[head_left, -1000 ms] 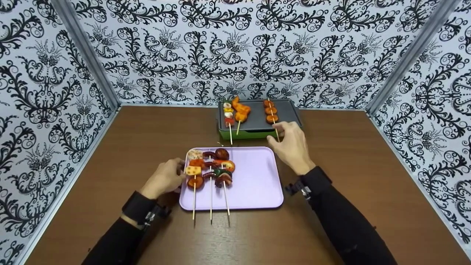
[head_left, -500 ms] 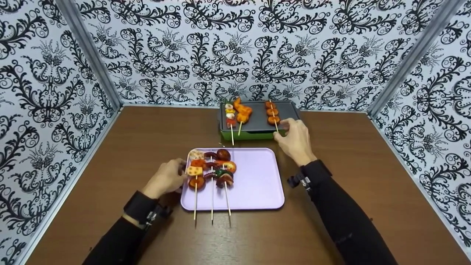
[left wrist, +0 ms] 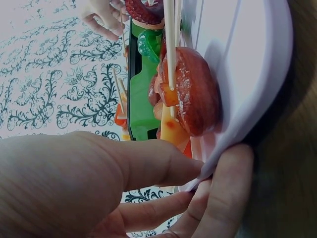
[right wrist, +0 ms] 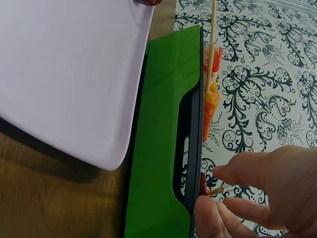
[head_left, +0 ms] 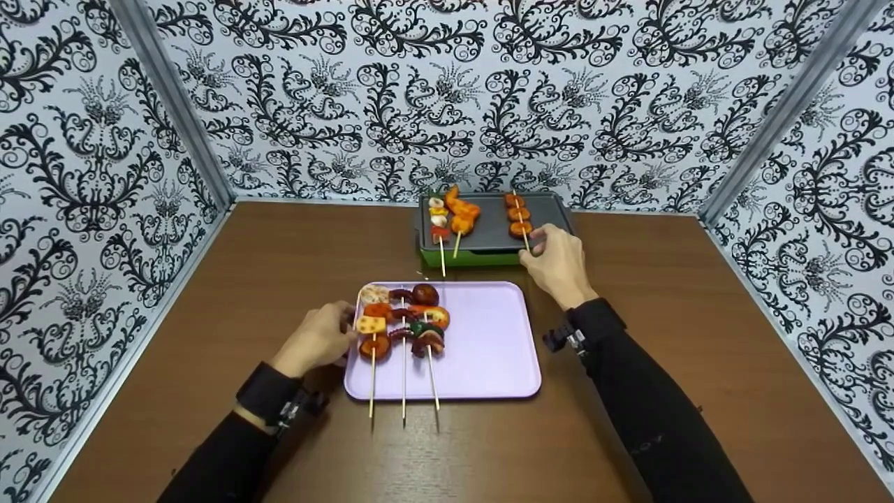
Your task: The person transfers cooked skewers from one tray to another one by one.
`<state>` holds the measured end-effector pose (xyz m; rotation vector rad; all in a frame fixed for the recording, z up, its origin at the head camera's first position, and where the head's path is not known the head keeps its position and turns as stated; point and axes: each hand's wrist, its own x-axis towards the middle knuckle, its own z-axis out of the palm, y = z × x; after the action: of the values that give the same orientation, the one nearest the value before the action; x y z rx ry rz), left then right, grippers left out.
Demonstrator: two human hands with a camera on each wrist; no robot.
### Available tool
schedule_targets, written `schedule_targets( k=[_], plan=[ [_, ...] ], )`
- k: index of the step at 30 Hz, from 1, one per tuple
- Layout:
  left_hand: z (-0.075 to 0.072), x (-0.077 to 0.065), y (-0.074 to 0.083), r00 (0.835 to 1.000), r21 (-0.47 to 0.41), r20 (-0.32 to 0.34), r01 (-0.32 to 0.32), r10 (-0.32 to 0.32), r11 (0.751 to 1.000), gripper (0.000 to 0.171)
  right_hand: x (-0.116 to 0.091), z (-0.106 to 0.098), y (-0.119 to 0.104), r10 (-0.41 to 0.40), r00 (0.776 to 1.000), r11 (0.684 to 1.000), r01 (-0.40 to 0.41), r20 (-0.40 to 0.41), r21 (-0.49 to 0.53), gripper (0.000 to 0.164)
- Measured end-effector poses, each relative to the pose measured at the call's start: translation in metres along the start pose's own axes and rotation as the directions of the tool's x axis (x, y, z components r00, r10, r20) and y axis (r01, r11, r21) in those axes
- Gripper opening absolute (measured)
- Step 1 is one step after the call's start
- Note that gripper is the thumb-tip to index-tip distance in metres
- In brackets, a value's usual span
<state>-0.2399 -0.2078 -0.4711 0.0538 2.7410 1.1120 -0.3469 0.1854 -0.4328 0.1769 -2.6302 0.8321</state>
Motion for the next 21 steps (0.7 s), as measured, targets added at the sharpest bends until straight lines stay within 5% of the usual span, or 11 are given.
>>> schedule_targets(
  k=[21],
  plan=[
    [0.0007, 0.0007, -0.0002, 1.0, -0.044, 0.002, 0.016, -0.016, 0.999, 0.046, 0.0074, -0.0059, -0.0018, 0.049, 0.997, 0.998, -0.051, 0.058, 0.04, 0.025]
  ],
)
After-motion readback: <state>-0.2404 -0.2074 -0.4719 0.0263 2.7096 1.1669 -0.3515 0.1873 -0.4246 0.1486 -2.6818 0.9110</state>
